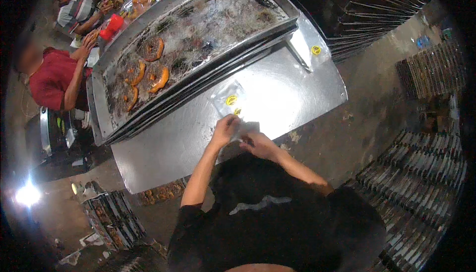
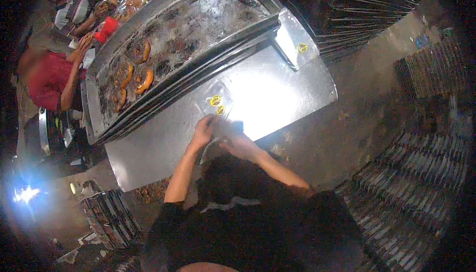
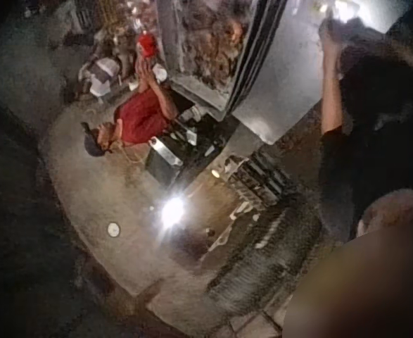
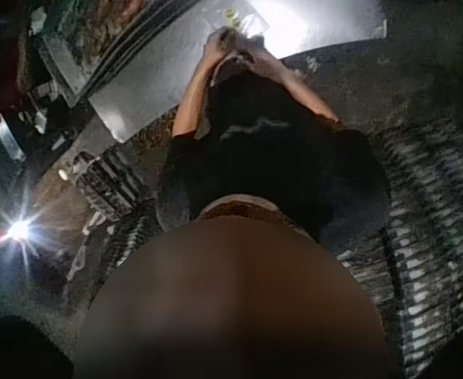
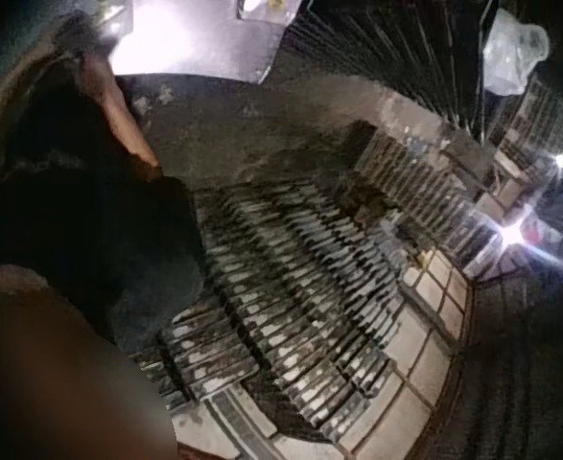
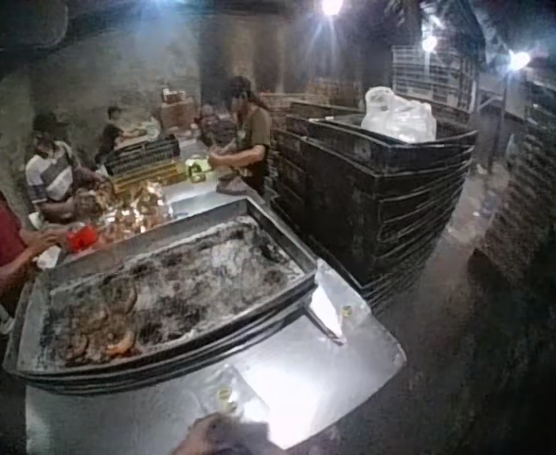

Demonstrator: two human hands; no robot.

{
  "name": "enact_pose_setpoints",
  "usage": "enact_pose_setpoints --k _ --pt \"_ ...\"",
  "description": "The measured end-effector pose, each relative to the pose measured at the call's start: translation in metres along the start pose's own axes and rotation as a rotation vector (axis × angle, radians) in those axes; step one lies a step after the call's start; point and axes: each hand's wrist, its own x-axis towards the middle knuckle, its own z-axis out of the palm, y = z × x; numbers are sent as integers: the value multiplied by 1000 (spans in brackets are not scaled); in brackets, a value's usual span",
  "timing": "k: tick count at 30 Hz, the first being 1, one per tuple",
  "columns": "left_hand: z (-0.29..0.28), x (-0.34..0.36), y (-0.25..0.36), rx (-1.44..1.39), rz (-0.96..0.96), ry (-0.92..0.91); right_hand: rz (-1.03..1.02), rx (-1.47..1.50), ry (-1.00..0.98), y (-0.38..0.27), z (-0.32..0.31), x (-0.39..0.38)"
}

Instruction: The person repeatedly picks doughnuts from a metal tray, places them into clear plastic bags, and sets the bags aside. The person also moves full trays to a lower rack and brings new trays to the work surface. Other workers are visible in the background performing similar packaging tasks.

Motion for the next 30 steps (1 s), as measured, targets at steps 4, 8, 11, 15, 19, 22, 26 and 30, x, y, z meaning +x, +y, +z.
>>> enact_pose_setpoints --k 4,8,11,15,19,22,26,30 --pt "0 -24 33 -86 -64 25 137 181 145 7 13 11" --pt "-11 -34 -6 -120 -86 -121 263 -149 61 -7 14 -10" --pt "-6 -39 7 -245 -89 -61 395 170 238 -17 35 -13" --pt "-26 -36 18 -124 332 231 707 485 -11 -60 18 27" --pt "-54 -59 63 -286 455 357 125 1543 19 -77 12 102" --pt "-78 -62 65 -978 348 477 -92 1802 12 -163 35 133" --pt "-149 -95 1 -1316 171 512 336 1048 -313 -171 79 134" --pt "-203 -112 7 -1159 367 1060 -294 -359 34 -146 76 249"
